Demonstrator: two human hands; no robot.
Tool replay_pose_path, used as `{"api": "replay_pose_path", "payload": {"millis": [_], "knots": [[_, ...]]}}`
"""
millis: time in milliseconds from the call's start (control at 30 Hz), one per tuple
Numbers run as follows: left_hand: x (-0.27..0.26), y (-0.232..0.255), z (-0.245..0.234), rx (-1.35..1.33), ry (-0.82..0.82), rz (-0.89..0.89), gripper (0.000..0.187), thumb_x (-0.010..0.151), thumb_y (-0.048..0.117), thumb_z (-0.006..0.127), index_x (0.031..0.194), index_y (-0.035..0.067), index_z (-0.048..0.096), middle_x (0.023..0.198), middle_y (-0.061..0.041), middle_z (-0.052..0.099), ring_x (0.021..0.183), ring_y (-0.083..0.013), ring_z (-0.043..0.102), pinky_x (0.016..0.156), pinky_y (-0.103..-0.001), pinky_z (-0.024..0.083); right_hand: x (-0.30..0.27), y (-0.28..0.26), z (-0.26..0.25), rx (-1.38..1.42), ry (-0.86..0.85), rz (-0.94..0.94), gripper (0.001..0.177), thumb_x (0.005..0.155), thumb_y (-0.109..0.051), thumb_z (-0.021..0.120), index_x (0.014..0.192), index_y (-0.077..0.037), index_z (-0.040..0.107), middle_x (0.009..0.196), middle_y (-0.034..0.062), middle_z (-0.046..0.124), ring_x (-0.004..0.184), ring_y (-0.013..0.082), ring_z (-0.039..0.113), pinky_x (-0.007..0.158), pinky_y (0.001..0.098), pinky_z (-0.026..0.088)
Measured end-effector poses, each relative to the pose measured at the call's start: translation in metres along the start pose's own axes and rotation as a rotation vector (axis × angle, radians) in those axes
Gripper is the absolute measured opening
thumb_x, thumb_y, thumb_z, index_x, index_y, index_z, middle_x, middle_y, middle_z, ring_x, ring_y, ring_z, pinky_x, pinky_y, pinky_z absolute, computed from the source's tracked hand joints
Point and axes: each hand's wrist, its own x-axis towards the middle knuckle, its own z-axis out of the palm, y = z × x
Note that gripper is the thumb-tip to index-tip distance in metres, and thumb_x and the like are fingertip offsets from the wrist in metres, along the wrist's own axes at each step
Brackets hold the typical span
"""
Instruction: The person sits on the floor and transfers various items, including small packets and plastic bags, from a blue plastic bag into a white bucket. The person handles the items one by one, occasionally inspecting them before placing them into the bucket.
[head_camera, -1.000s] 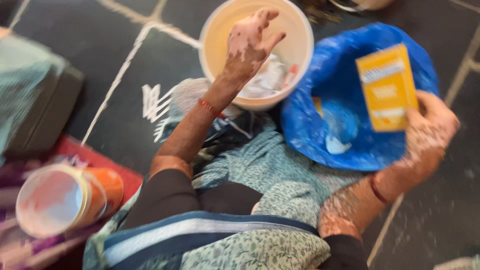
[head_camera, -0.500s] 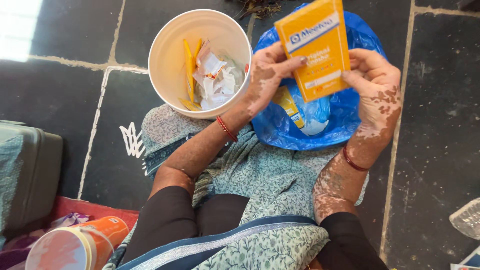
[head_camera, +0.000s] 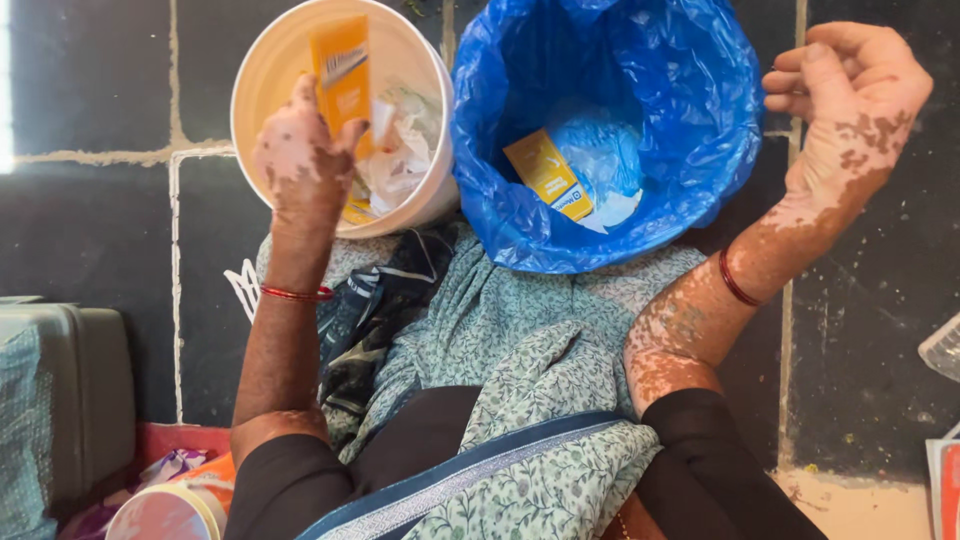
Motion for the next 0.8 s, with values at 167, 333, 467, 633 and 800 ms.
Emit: {"api": "replay_pose_path", "payload": {"millis": [167, 333, 467, 633, 800], "knots": [[0.016, 0.051, 0.013, -0.17, 0.124, 0.437, 0.056, 0.098, 0.025, 0.087, 0.137, -0.001, 0.056, 0.118, -0.021, 0.069, 0.101, -0.0365, 0.068, 0.084, -0.045, 0.054, 0.004, 0.012, -0.003, -0.119, -0.054, -0.02, 0.011, 0.113, 0.0, 0.065, 0.122, 0.006, 0.066, 0.1, 0.0151, 0.073, 0.081, 0.0182, 0.073, 0.073, 0.0264, 0.06], [0.045, 0.149, 0.089, -0.388, -0.089, 0.866, 0.047, 0.082, 0.029, 0.09, 0.113, 0.006, 0.063, 0.1, -0.012, 0.07, 0.095, -0.0336, 0.069, 0.079, -0.045, 0.055, 0.006, 0.014, -0.005, -0.158, -0.054, -0.042, 0.009, 0.113, -0.001, 0.066, 0.118, 0.006, 0.067, 0.098, 0.0139, 0.073, 0.081, 0.0172, 0.073, 0.072, 0.0257, 0.059], [0.069, 0.231, 0.204, 0.047, -0.461, 1.002, 0.029, 0.079, 0.023, 0.084, 0.103, 0.009, 0.074, 0.106, -0.014, 0.071, 0.094, -0.0332, 0.071, 0.075, -0.045, 0.057, 0.008, 0.015, -0.005, -0.141, -0.038, -0.038, 0.01, 0.113, -0.003, 0.066, 0.12, 0.004, 0.067, 0.099, 0.0131, 0.074, 0.08, 0.0162, 0.073, 0.071, 0.0252, 0.059], [0.056, 0.26, 0.342, 0.216, -0.933, 0.88, 0.032, 0.082, 0.029, 0.08, 0.11, 0.015, 0.073, 0.115, -0.011, 0.067, 0.105, -0.0361, 0.065, 0.083, -0.056, 0.05, 0.013, 0.019, -0.008, -0.145, -0.018, -0.017, 0.01, 0.116, -0.004, 0.068, 0.119, 0.005, 0.068, 0.097, 0.0132, 0.073, 0.079, 0.0167, 0.072, 0.07, 0.0257, 0.059], [0.029, 0.254, 0.447, 0.291, -1.078, 0.546, 0.035, 0.086, 0.035, 0.076, 0.117, 0.021, 0.071, 0.125, -0.007, 0.064, 0.116, -0.0391, 0.059, 0.091, -0.066, 0.044, 0.015, 0.024, -0.014, -0.172, 0.008, -0.035, 0.01, 0.114, -0.005, 0.066, 0.118, 0.004, 0.068, 0.101, 0.0117, 0.073, 0.08, 0.0152, 0.073, 0.071, 0.0252, 0.06]]}}
